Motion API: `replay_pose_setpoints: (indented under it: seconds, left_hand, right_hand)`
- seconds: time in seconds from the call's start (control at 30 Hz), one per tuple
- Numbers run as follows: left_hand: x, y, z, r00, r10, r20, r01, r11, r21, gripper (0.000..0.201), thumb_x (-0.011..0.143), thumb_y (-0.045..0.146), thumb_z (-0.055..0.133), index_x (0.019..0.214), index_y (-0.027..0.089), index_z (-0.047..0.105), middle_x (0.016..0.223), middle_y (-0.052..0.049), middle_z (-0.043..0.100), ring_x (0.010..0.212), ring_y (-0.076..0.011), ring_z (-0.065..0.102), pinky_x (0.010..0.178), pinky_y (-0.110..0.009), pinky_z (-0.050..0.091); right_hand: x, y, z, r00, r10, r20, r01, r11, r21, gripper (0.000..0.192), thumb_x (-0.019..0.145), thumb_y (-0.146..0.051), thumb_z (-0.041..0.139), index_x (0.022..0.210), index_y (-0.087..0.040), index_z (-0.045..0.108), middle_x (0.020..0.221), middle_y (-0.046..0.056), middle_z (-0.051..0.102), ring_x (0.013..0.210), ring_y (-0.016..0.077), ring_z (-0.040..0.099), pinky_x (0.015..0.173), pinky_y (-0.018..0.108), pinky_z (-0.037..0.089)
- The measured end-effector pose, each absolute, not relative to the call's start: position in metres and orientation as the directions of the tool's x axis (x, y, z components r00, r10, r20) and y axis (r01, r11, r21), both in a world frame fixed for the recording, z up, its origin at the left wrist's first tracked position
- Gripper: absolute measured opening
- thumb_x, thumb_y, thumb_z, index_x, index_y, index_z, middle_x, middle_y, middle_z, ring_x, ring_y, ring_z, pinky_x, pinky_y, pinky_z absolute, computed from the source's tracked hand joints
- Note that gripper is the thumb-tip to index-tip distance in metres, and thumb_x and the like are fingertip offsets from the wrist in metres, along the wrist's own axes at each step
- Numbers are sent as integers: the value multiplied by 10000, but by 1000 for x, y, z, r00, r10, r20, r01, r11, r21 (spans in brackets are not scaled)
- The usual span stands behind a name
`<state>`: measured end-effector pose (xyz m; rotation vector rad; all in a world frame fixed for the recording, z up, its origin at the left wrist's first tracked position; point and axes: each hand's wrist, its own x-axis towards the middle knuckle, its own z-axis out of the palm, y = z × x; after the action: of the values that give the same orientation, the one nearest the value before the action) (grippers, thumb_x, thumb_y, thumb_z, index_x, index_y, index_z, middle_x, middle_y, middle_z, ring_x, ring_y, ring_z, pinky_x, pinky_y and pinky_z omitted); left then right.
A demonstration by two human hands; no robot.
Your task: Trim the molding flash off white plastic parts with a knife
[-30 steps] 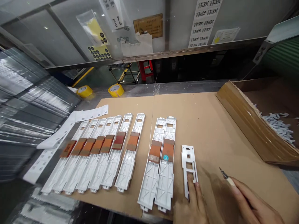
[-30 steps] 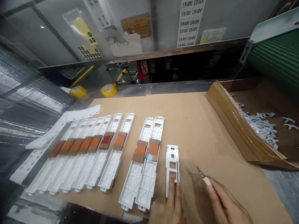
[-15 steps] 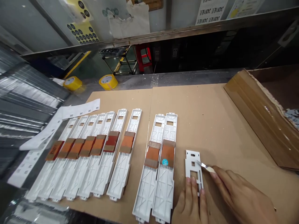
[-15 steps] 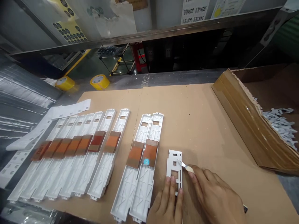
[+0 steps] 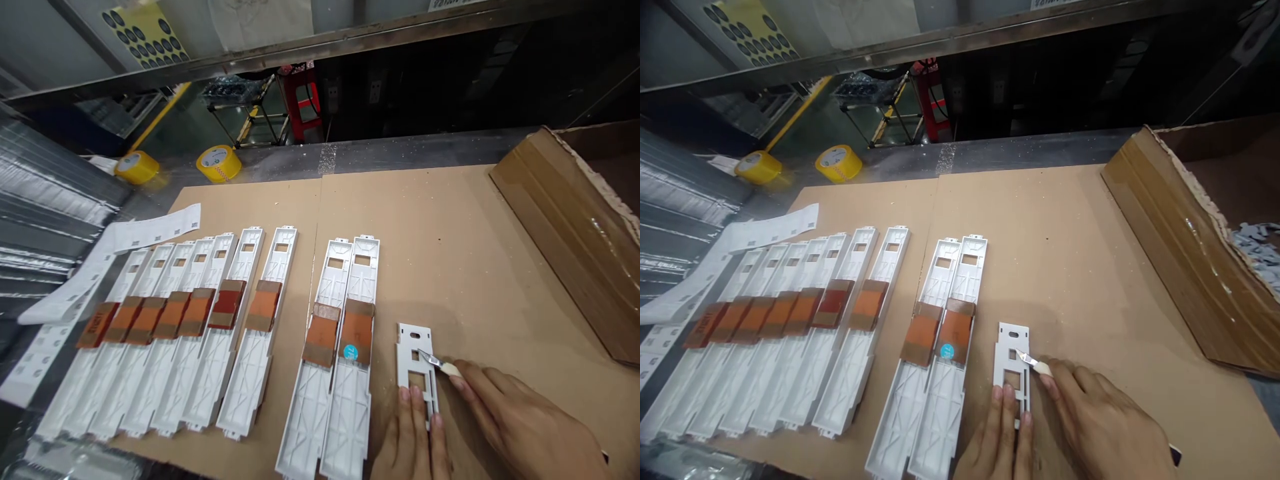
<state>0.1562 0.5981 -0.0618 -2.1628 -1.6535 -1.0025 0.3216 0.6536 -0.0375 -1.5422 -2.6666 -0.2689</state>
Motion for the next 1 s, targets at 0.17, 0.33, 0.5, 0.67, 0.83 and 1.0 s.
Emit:
replay_pose_setpoints:
  seconds: [0.17,0.33,0.5,0.67,0.83,1.0]
  left_hand:
    - [144,603,-61,280,708,649,894,-439,94,415,858,45,273,848,121,681,858,-129,740,810,-254,717,727,-309,515]
    - [140,604,-61,308,705,639,891,-449,66,404,857,55,284,851,121,683,863,-130,741,809,-249,717,706,-297,522]
    - [143,605,-59,296,709,640,896,-438,71,418,875,48,277,821,127,684,836,-121,741,794,-238,720,707,-293,515]
    - [143,606,-60,277,709,649,900,-427,83,438,878,33,265,816,133,686,836,-117,741,793,-232,720,709,-290,506]
    - [152,601,-63,183,739,648,923,-357,146,449,880,19,243,826,138,673,841,-109,742,816,-232,717,705,-290,515]
    - [160,600,-62,108,761,639,937,-293,190,374,876,3,299,822,137,644,832,-111,741,826,-238,716,674,-287,532]
  right_hand:
    - [313,658,-32,-472,863,181,882,463,95,429,1021,-353,195,988,-221,602,767,11,675,557,134,643,424,240,485]
    - [321,658,-37,-550,820,157,835,535,129,428,1014,-336,202,1045,-236,618,820,6,687,568,126,642,407,224,464]
    - [327,658,-39,-546,830,113,837,534,123,352,991,-335,284,1044,-254,623,809,-2,682,564,127,637,388,218,445]
    - [322,669,-26,-604,794,65,794,592,141,366,971,-301,283,1010,-259,644,852,6,711,610,157,659,397,249,450]
    - [311,692,-7,-610,782,125,789,585,188,500,994,-251,197,813,-214,662,722,31,707,519,159,640,386,269,448]
    - [318,713,-6,-627,779,17,778,626,48,399,987,-305,289,839,-219,649,726,22,685,572,177,649,478,288,476]
